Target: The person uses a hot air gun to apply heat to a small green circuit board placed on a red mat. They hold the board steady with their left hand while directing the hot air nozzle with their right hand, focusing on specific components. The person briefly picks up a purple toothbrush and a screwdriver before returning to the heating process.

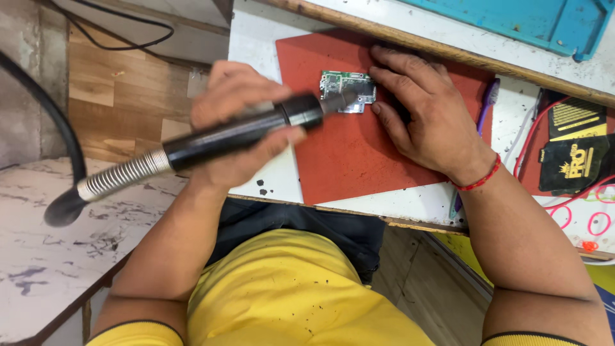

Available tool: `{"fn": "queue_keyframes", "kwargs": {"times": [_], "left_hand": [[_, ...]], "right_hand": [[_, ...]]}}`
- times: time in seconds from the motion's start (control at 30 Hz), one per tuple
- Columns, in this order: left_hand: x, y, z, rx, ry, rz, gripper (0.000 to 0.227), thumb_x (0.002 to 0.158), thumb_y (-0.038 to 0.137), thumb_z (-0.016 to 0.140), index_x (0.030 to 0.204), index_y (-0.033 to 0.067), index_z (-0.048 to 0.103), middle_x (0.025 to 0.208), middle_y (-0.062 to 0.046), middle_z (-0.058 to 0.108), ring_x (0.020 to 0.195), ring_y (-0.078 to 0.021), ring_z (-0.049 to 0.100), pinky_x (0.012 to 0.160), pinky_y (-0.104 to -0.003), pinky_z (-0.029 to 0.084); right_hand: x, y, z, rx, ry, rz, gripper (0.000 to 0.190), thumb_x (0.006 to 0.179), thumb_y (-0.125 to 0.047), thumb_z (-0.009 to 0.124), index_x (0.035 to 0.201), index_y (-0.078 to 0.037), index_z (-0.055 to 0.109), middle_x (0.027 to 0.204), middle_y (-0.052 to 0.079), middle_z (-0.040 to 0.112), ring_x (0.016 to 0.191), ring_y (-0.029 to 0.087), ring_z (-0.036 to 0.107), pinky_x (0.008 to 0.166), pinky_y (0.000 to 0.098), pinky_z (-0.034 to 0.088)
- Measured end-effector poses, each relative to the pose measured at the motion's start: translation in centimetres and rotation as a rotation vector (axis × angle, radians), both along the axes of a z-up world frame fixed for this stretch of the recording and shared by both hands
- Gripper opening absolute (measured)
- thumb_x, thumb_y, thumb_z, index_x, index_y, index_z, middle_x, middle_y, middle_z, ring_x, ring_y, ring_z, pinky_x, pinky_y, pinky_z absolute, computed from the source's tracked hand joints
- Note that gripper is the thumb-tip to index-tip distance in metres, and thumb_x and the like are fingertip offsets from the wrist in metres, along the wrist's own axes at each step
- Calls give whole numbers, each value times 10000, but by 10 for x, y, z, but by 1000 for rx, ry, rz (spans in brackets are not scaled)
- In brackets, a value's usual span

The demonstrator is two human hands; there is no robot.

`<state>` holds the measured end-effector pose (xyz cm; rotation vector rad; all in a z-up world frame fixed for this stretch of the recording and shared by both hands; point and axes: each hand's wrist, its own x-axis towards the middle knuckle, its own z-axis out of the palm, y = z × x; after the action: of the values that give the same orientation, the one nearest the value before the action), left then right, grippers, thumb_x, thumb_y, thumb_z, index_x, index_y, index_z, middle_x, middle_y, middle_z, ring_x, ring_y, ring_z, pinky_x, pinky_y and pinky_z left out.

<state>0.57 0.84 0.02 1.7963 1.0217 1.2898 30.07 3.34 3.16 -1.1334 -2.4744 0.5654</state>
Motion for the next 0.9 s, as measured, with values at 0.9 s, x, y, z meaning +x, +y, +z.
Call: {"fn": "queue_keyframes", "kwargs": {"times": [0.9], "left_hand": [[-20,-8,18,-31,-142,-106,276,899,224,812,1051,13,722,1016,-89,752,974,-220,651,954,-362,492]], "right_hand": [[-45,-44,5,-65,-1,-345,580,870,-148,757,1394,4,559,1574,256,399,1486,485,335,1219,612,232]]}}
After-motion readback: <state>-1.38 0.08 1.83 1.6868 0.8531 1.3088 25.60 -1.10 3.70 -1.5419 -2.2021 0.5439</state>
